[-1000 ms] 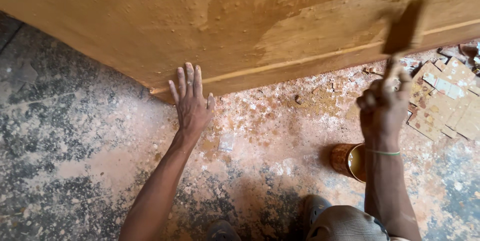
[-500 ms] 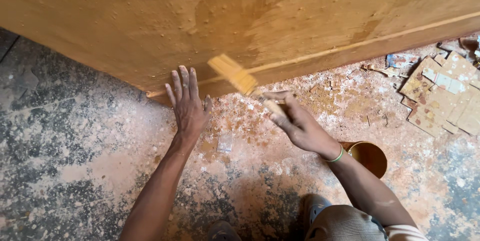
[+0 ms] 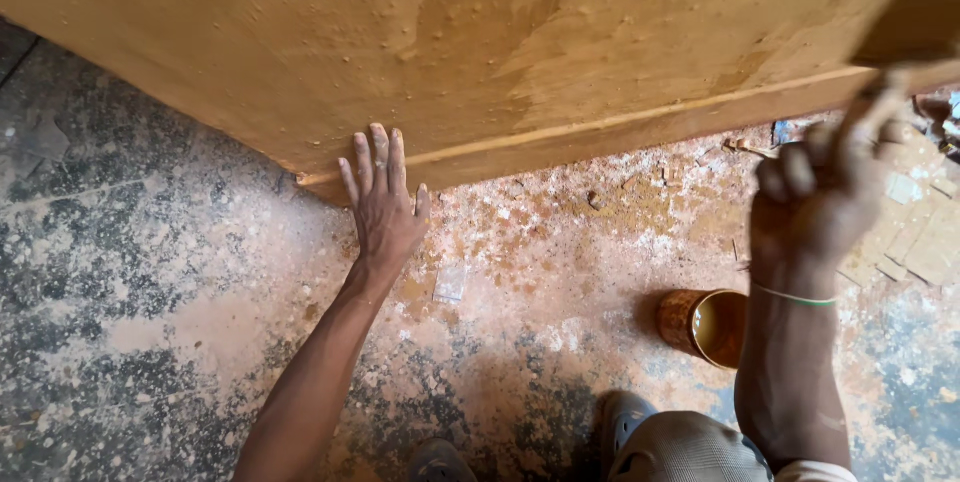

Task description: The person paints the lower edge and side of a large wooden board using a brush and a can of brown paint. They repeatedly dip the brush into the can and apply paint along the bottom trim and adjacent vertical surface.

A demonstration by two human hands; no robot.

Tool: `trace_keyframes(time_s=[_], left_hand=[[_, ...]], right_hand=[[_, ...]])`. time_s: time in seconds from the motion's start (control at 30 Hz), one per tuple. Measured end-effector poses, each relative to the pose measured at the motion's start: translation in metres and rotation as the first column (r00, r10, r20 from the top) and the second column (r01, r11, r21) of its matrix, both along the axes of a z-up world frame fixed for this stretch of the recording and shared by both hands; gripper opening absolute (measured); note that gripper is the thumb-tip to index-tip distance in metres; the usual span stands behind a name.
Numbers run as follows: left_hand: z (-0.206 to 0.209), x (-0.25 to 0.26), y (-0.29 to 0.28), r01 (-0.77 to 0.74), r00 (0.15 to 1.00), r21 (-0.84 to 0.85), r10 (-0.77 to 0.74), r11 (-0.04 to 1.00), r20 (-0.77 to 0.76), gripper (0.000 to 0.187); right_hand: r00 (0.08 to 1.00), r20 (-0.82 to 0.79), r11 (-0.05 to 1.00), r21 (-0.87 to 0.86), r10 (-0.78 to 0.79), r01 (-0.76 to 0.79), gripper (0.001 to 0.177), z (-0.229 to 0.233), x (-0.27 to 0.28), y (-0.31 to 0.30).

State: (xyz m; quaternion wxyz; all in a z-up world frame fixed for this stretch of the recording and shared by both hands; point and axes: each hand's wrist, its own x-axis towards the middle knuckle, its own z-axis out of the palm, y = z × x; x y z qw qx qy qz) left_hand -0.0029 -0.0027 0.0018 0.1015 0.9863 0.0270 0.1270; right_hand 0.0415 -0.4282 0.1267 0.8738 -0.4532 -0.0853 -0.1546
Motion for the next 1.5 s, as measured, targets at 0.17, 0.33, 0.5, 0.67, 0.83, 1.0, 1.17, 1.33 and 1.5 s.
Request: trace_keyframes(time_s=[0.17,0.33,0.5,0.67,0.83,1.0,1.17,1.33,1.5], left_hand=[[0.01,0.003,-0.003,-0.01,1.0,0.005,0.01,1.0,0.009,0.095],[0.039,-0.017,-0.03,0.0,0.994,-0.205,-0.022,0.979,-0.108,0.079],[0.065,-0.057,-0.088,0.257,0.812,-0.895,-0.583,0.366,-0.005,0.075],[0.069,-0.058,-0.141,0.285,0.917,-0.957,-0.303,0.047,0.258,0.053],[0.047,-0.043,-0.135,0.316,0.926,-0.934,-0.162,-0.166,0.342,0.039],[0.02,-0.06,-0.133,0.184,0.972,-0.916,-0.075,-0.357,0.224,0.034],[0.02,-0.044,-0.146,0.163,0.983,-0.983,-0.095,0.082,0.155,0.035],[-0.022,-0.009,-0.144,-0.112,0.992,-0.989,-0.05,0.098,-0.117,0.033],[-0.093,-0.036,-0.132,-0.376,0.926,-0.922,-0.028,-0.094,-0.375,0.035]], right_hand=[[0.994,-0.107,0.741,-0.664,0.037,-0.099,0.06,-0.028,-0.01,0.066],[0.862,0.078,0.533,-0.813,0.5,-0.236,0.047,-0.022,-0.045,0.126],[0.845,0.008,0.309,-0.933,0.535,-0.186,0.048,0.009,-0.05,0.136],[0.796,-0.27,0.055,-0.934,0.541,-0.354,0.065,0.016,-0.059,0.146],[0.836,0.216,0.105,-0.976,0.504,0.189,0.073,0.009,-0.05,0.135],[0.915,0.249,0.185,-0.963,0.317,0.198,0.07,-0.023,0.012,0.094],[0.977,0.144,0.228,-0.968,0.155,0.107,0.043,-0.079,0.061,0.068],[0.989,-0.084,0.136,-0.986,0.124,-0.101,0.034,-0.133,0.069,0.075],[0.979,-0.128,-0.007,-0.992,0.161,-0.128,0.04,-0.159,0.066,0.082]])
